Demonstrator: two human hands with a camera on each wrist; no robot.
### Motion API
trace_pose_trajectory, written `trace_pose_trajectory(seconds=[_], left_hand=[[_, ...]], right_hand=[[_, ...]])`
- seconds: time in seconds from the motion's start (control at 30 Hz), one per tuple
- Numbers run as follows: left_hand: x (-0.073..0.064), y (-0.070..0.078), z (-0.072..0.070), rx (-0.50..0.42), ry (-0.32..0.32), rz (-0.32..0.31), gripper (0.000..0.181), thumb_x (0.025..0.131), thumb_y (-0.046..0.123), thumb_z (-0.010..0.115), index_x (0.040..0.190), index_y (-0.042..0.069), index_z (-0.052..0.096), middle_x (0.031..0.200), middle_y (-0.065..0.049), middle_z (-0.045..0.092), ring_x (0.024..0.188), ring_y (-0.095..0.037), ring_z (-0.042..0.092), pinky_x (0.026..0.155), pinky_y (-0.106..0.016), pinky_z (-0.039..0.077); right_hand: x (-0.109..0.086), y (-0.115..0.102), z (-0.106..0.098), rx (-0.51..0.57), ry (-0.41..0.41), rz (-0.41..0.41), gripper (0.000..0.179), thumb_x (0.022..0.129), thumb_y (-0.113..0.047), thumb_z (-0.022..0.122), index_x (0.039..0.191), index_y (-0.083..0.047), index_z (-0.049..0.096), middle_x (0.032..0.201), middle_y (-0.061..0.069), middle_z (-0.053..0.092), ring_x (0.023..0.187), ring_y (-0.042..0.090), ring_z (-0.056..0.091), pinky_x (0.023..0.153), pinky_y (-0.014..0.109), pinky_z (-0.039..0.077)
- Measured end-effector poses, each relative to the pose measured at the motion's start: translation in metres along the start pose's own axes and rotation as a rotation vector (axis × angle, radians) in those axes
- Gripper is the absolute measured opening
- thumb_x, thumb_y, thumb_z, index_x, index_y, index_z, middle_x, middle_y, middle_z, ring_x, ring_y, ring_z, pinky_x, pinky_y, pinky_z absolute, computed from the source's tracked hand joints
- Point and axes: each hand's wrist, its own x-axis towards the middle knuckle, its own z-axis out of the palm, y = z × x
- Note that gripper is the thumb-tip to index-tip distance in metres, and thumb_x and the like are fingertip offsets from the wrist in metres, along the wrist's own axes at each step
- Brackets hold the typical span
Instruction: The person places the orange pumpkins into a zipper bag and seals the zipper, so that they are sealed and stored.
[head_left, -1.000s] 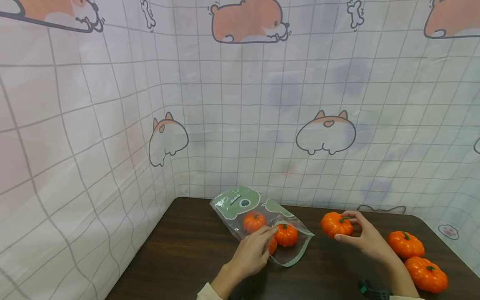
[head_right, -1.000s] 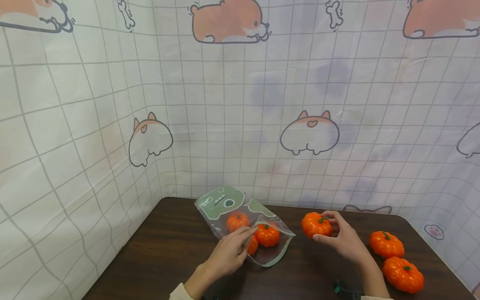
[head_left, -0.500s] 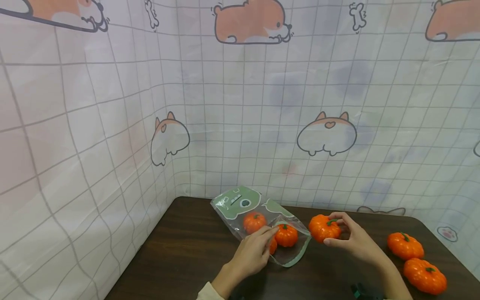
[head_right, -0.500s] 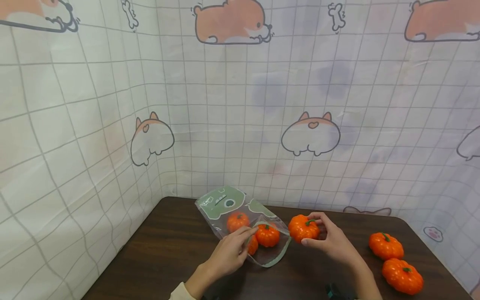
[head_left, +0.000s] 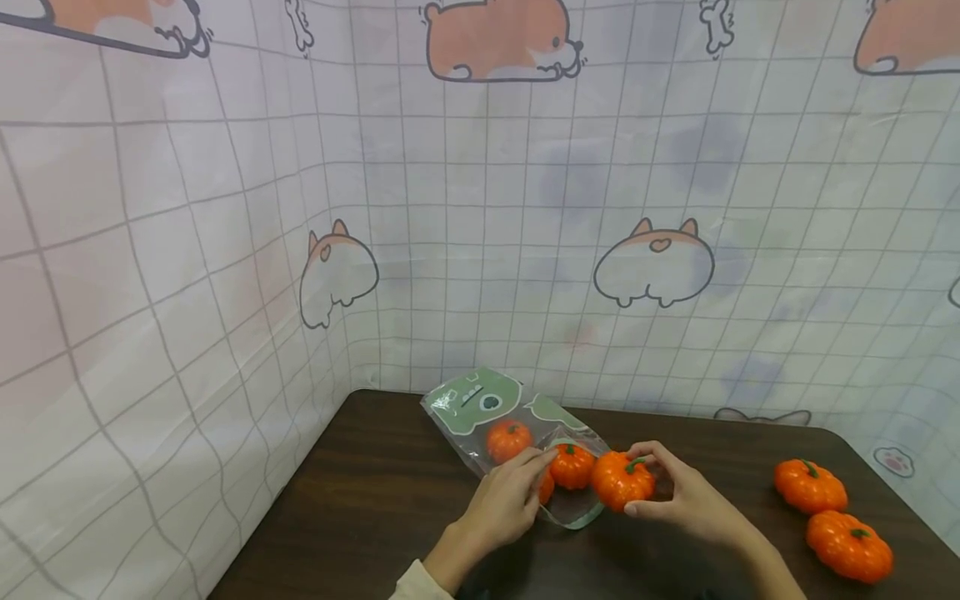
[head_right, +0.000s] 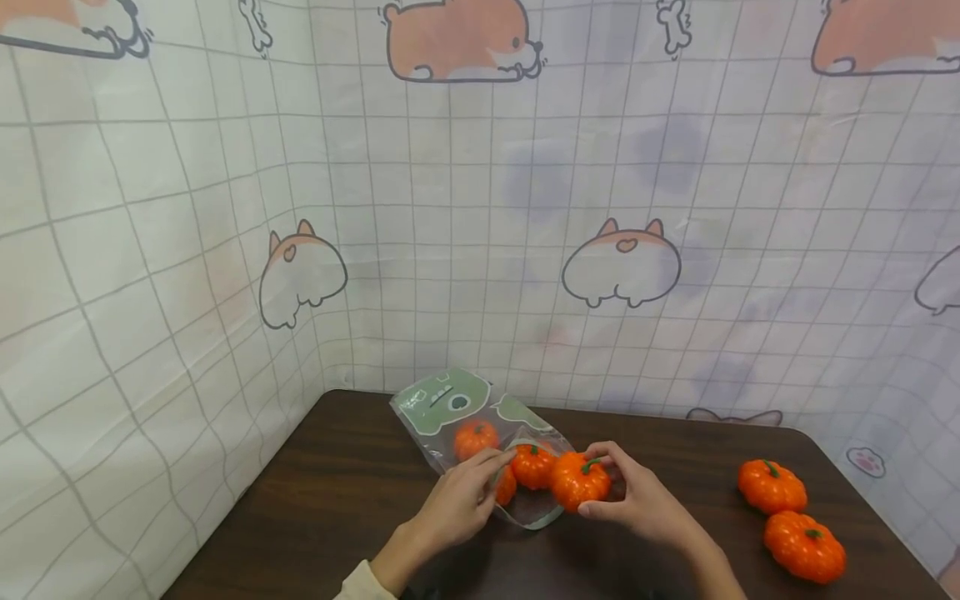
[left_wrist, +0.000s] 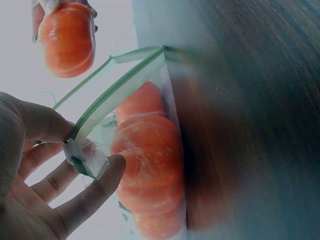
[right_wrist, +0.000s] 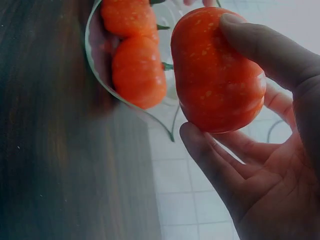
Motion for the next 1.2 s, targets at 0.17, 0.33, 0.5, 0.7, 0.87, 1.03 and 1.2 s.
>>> trace_pose_trajectory(seconds=[0.17, 0.33, 0.5, 0.7, 0.87, 1.03, 1.2], left_hand=[[0.001, 0.0, 0.0, -0.01, 0.011, -0.001, 0.059, 0.084, 0.0, 0.067, 0.141, 0.016, 0.062, 0.123, 0.005, 0.068, 0.097, -0.013, 0.068, 0.08, -0.027, 0.056], [0.001, 0.0, -0.001, -0.007, 0.014, 0.0, 0.059, 0.084, 0.001, 0.068, 0.141, 0.015, 0.062, 0.124, 0.004, 0.068, 0.095, -0.012, 0.067, 0.08, -0.027, 0.056], [0.002, 0.0, -0.002, -0.002, 0.012, 0.003, 0.06, 0.084, 0.001, 0.068, 0.142, 0.016, 0.061, 0.125, 0.005, 0.068, 0.091, -0.011, 0.066, 0.077, -0.025, 0.056], [0.001, 0.001, -0.002, -0.005, -0.003, -0.007, 0.06, 0.084, 0.001, 0.069, 0.142, 0.016, 0.061, 0.126, 0.005, 0.068, 0.096, -0.012, 0.068, 0.081, -0.028, 0.057], [0.001, 0.001, -0.001, 0.003, -0.032, -0.014, 0.061, 0.084, 0.002, 0.07, 0.143, 0.015, 0.06, 0.128, 0.004, 0.067, 0.1, -0.013, 0.068, 0.084, -0.029, 0.057], [0.001, 0.002, -0.001, 0.008, -0.034, -0.011, 0.063, 0.083, 0.002, 0.07, 0.143, 0.017, 0.06, 0.128, 0.005, 0.067, 0.093, -0.011, 0.065, 0.081, -0.026, 0.056], [0.001, 0.002, -0.002, 0.006, -0.034, -0.01, 0.064, 0.083, 0.003, 0.071, 0.144, 0.019, 0.059, 0.128, 0.005, 0.067, 0.092, -0.01, 0.064, 0.082, -0.026, 0.056]], right_hand=[[0.002, 0.002, 0.005, 0.015, -0.038, -0.027, 0.061, 0.087, -0.029, 0.081, 0.136, -0.016, 0.047, 0.128, 0.019, 0.057, 0.105, 0.008, 0.063, 0.083, 0.027, 0.056], [0.006, 0.004, 0.013, 0.007, -0.068, -0.017, 0.061, 0.087, -0.031, 0.081, 0.137, -0.019, 0.048, 0.129, 0.017, 0.058, 0.108, 0.011, 0.063, 0.082, 0.027, 0.056], [0.008, 0.007, 0.019, 0.007, -0.088, -0.03, 0.06, 0.089, -0.03, 0.079, 0.137, -0.015, 0.048, 0.127, 0.019, 0.058, 0.105, 0.012, 0.065, 0.081, 0.027, 0.057], [0.011, 0.007, 0.028, -0.064, -0.059, -0.026, 0.059, 0.087, -0.033, 0.08, 0.134, -0.015, 0.05, 0.127, 0.02, 0.061, 0.107, 0.023, 0.066, 0.079, 0.026, 0.056], [0.013, 0.006, 0.035, -0.121, -0.032, -0.014, 0.06, 0.085, -0.037, 0.082, 0.131, -0.014, 0.051, 0.125, 0.015, 0.065, 0.107, 0.026, 0.066, 0.078, 0.026, 0.054], [0.014, 0.005, 0.041, -0.147, -0.005, -0.008, 0.06, 0.083, -0.037, 0.084, 0.13, -0.015, 0.053, 0.125, 0.013, 0.066, 0.106, 0.023, 0.067, 0.08, 0.028, 0.054], [0.015, 0.003, 0.045, -0.2, 0.042, 0.014, 0.062, 0.081, -0.038, 0.085, 0.13, -0.016, 0.055, 0.126, 0.013, 0.068, 0.107, 0.023, 0.066, 0.085, 0.04, 0.055]])
